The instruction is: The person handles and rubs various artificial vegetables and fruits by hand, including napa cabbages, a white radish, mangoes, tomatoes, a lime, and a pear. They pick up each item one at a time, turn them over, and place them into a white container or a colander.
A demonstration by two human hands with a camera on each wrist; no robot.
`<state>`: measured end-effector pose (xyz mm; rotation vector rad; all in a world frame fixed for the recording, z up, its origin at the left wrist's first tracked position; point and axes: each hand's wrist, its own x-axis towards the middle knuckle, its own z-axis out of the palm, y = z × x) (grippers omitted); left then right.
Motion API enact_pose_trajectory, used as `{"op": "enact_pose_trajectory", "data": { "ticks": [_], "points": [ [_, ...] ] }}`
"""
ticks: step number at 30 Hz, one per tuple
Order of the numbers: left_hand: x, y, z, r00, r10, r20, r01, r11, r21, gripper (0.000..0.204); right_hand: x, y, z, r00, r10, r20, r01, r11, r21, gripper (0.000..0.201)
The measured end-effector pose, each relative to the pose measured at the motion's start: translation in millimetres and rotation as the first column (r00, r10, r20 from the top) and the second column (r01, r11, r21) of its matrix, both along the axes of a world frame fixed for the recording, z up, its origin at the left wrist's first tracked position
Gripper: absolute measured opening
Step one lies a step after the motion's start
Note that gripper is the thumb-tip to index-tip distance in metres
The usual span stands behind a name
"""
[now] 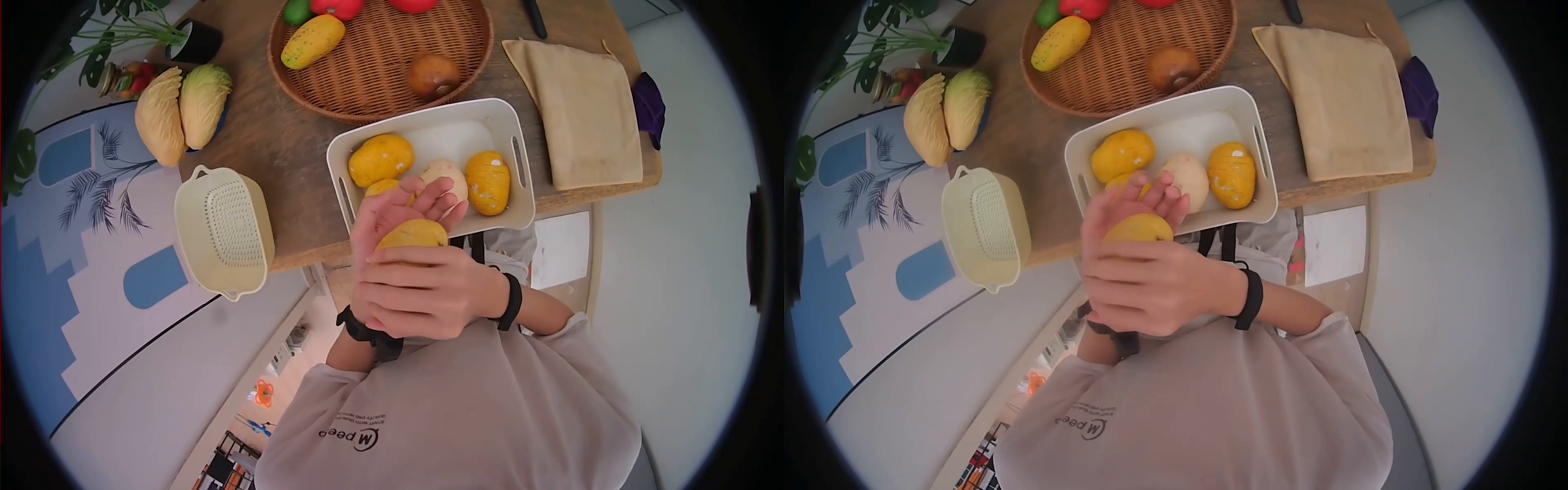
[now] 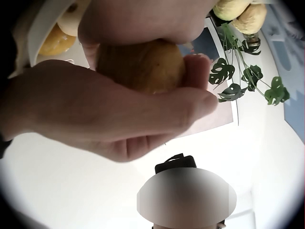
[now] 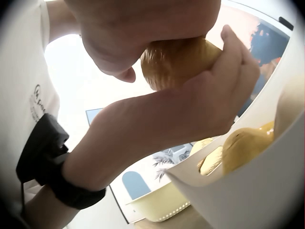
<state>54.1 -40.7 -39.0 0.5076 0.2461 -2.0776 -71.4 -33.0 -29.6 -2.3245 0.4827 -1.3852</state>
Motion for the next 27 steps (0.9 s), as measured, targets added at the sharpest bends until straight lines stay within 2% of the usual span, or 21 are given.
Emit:
{"op": "enact_pose_trajectory", "data": {
  "ticks": [3, 4, 6, 8, 11, 13, 14, 16, 18, 20, 23, 24, 25, 27],
  "points": [
    [0.9, 7.9, -9.0, 0.999, 0.018, 0.034, -0.015, 0.996, -0.085, 0.041, -1.9, -13.1, -5.6, 0.976, -0.198, 0.094, 0.175, 0.963, 0.207, 0.024],
    [0.8, 8.9, -9.1, 0.997, 0.026, 0.077, -0.017, 0.994, -0.104, 0.041, -1.2, -13.5, -5.6, 0.981, -0.186, 0.052, 0.175, 0.970, 0.166, 0.026],
    [-2.0, 13.3, -8.1, 0.958, 0.063, 0.280, -0.014, 0.985, -0.172, 0.042, 3.3, -13.2, -6.2, 0.985, -0.171, -0.027, 0.173, 0.981, 0.086, 0.031],
    [-2.2, 17.2, -2.2, 0.867, 0.105, 0.487, 0.034, 0.963, -0.268, 0.043, 4.3, -14.3, -6.0, 0.977, -0.207, -0.056, 0.211, 0.974, 0.087, 0.031],
    [-1.2, 20.5, -0.8, 0.782, 0.157, 0.603, 0.081, 0.934, -0.348, 0.045, -0.5, -22.8, -3.1, 0.949, -0.314, -0.038, 0.315, 0.927, 0.206, 0.026],
    [-1.8, 21.9, 1.7, 0.823, 0.112, 0.557, -0.014, 0.984, -0.177, 0.046, -3.9, -25.8, -1.7, 0.930, -0.366, -0.033, 0.360, 0.890, 0.280, 0.024],
    [-1.2, 20.3, 9.7, 0.852, 0.050, 0.521, -0.084, 0.996, 0.041, 0.048, -4.5, -22.2, -0.3, 0.934, -0.349, -0.078, 0.356, 0.884, 0.304, 0.028],
    [17.3, 17.5, -16.7, 0.901, -0.146, 0.407, 0.209, 0.971, -0.113, 0.045, 1.3, -16.1, -0.3, 0.968, -0.247, -0.045, 0.251, 0.948, 0.198, 0.027],
    [22.1, 15.6, -23.4, 0.916, -0.206, 0.344, 0.292, 0.931, -0.219, 0.046, 3.9, -1.7, 2.7, 0.995, -0.097, -0.029, 0.099, 0.993, 0.064, 0.026],
    [18.1, 10.5, -6.7, 0.944, -0.116, 0.308, 0.200, 0.946, -0.256, 0.052, -0.2, -1.7, 4.5, 0.998, -0.061, 0.002, 0.060, 0.996, 0.060, 0.026],
    [13.2, 5.3, 6.7, 0.977, -0.004, 0.212, 0.068, 0.953, -0.296, 0.056, 0.5, -15.8, 6.3, 0.974, -0.209, 0.086, 0.184, 0.956, 0.229, 0.025],
    [12.5, 3.7, 3.7, 0.988, 0.016, 0.153, 0.031, 0.952, -0.304, 0.054, 3.5, -14.6, 2.9, 0.976, -0.201, 0.087, 0.179, 0.962, 0.206, 0.021],
    [11.7, 2.0, 0.6, 0.995, 0.035, 0.093, -0.005, 0.951, -0.309, 0.052, 7.8, -10.3, -0.9, 0.986, -0.146, 0.081, 0.137, 0.984, 0.111, 0.022],
    [11.2, 0.5, -8.1, 0.994, 0.050, -0.097, -0.070, 0.974, -0.215, 0.047, 13.9, 2.8, -4.9, 0.998, -0.045, 0.051, 0.049, 0.995, -0.082, 0.026]
  ]
}}
